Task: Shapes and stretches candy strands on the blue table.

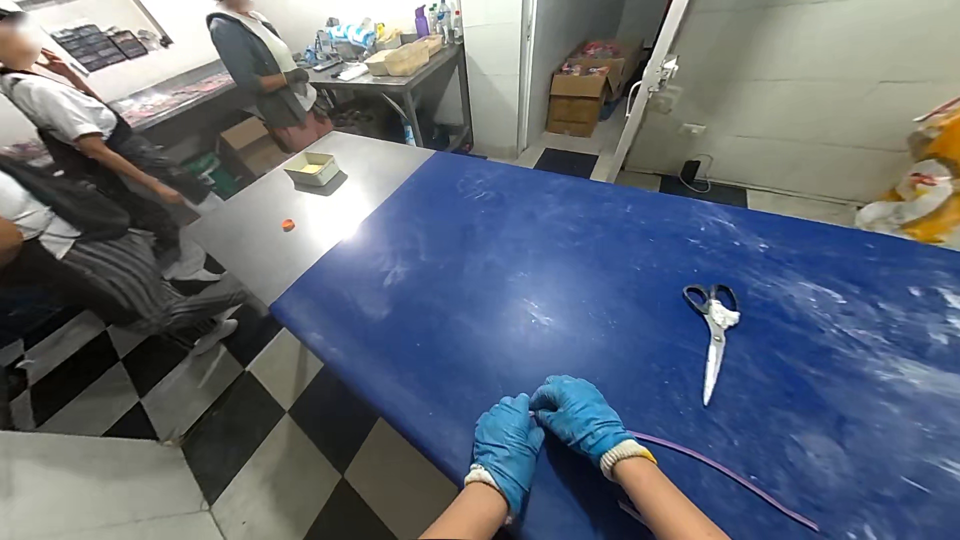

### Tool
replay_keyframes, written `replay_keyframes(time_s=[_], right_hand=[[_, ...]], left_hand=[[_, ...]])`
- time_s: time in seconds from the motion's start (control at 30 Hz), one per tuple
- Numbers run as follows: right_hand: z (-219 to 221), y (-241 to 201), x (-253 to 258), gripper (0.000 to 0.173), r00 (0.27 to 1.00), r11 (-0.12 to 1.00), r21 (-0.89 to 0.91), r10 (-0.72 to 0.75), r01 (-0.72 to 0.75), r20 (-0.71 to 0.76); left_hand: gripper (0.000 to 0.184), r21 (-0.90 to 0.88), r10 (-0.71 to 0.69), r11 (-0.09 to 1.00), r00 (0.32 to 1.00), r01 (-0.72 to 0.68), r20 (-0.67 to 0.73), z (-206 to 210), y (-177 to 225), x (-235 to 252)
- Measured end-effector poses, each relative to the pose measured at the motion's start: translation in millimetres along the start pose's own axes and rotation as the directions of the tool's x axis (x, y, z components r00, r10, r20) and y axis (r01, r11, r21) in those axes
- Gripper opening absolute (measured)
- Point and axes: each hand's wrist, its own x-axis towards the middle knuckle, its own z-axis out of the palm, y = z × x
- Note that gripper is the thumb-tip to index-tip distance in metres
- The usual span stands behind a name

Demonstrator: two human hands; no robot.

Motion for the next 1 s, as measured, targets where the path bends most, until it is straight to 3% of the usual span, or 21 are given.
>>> replay_keyframes(time_s=[0.07, 0.2, 0.4, 0.47, 0.57, 0.63, 0.7, 0.77, 0.83, 0.9, 0.93, 0.97, 1.0], right_hand=[[2.9, -0.3, -0.6, 0.022, 1.0, 1.0, 0.0, 0.013, -0.013, -0.022], [7.8, 2.2, -6.8, 0.023, 0.999, 0.999, -0.03, -0.036, 0.035, -0.026], [6.2, 6.0, -12.6, 0.026, 0.994, 0.994, -0.046, -0.104, 0.103, -0.023], [6.6, 5.0, -13.3, 0.024, 0.995, 0.995, -0.04, -0.097, 0.096, -0.03], [5.0, 4.7, -11.4, 0.024, 0.997, 0.998, -0.018, -0.064, 0.063, -0.031], [2.5, 7.1, -7.7, 0.022, 0.999, 0.999, -0.017, -0.032, 0.031, -0.021], [-0.9, 10.8, -3.2, 0.022, 0.998, 0.999, -0.018, 0.037, -0.038, -0.059], [0.5, 12.2, -1.4, 0.026, 0.98, 0.991, -0.048, 0.119, -0.128, -0.158], [9.2, 0.7, -3.5, 0.027, 0.954, 0.984, -0.079, 0.133, -0.159, -0.268], [25.2, -30.0, -12.8, 0.026, 0.968, 0.992, -0.114, 0.016, -0.046, -0.251], [29.9, -53.9, -19.9, 0.026, 0.989, 0.991, -0.124, -0.065, 0.048, -0.134], [26.3, -86.0, -26.5, 0.027, 0.991, 0.985, -0.128, -0.105, 0.115, 0.086], [8.1, -130.9, -28.8, 0.032, 0.906, 0.983, -0.12, -0.077, 0.139, 0.417]], left_hand=[[0.05, 0.059, -0.014, 0.998, 0.999, 0.011, 0.041, 1.7, 7.1, -5.8], [0.041, 0.163, 0.092, 0.984, 0.989, -0.072, -0.116, 18.5, -7.8, 3.0], [0.04, -0.138, 0.02, 0.99, 0.989, -0.041, -0.146, 15.0, -18.0, 15.6], [0.065, -0.059, 0.084, 0.994, 0.981, -0.096, -0.174, 16.2, -17.6, 5.8], [0.105, 0.111, 0.358, 0.934, 0.89, -0.34, -0.284, 42.8, -29.6, -15.6], [0.112, 0.266, 0.481, 0.864, 0.857, -0.427, -0.184, 51.5, -39.4, -17.2], [0.109, 0.317, 0.485, 0.841, 0.871, -0.438, -0.084, 44.4, -44.6, -10.9], [0.104, 0.303, 0.406, 0.882, 0.909, -0.362, -0.097, 26.5, -50.0, 2.8], [0.099, 0.285, 0.235, 0.944, 0.947, -0.169, -0.218, -4.1, -67.5, 35.3], [0.097, 0.219, -0.004, 0.973, 0.956, 0.072, -0.294, -50.0, -92.1, 82.2], [0.096, 0.171, -0.129, 0.967, 0.945, 0.187, -0.302, -73.6, -101.3, 106.1], [0.095, 0.127, -0.235, 0.951, 0.926, 0.282, -0.296, -94.6, -105.9, 128.7], [0.096, 0.099, -0.301, 0.935, 0.91, 0.34, -0.284, -110.4, -104.9, 149.2]])
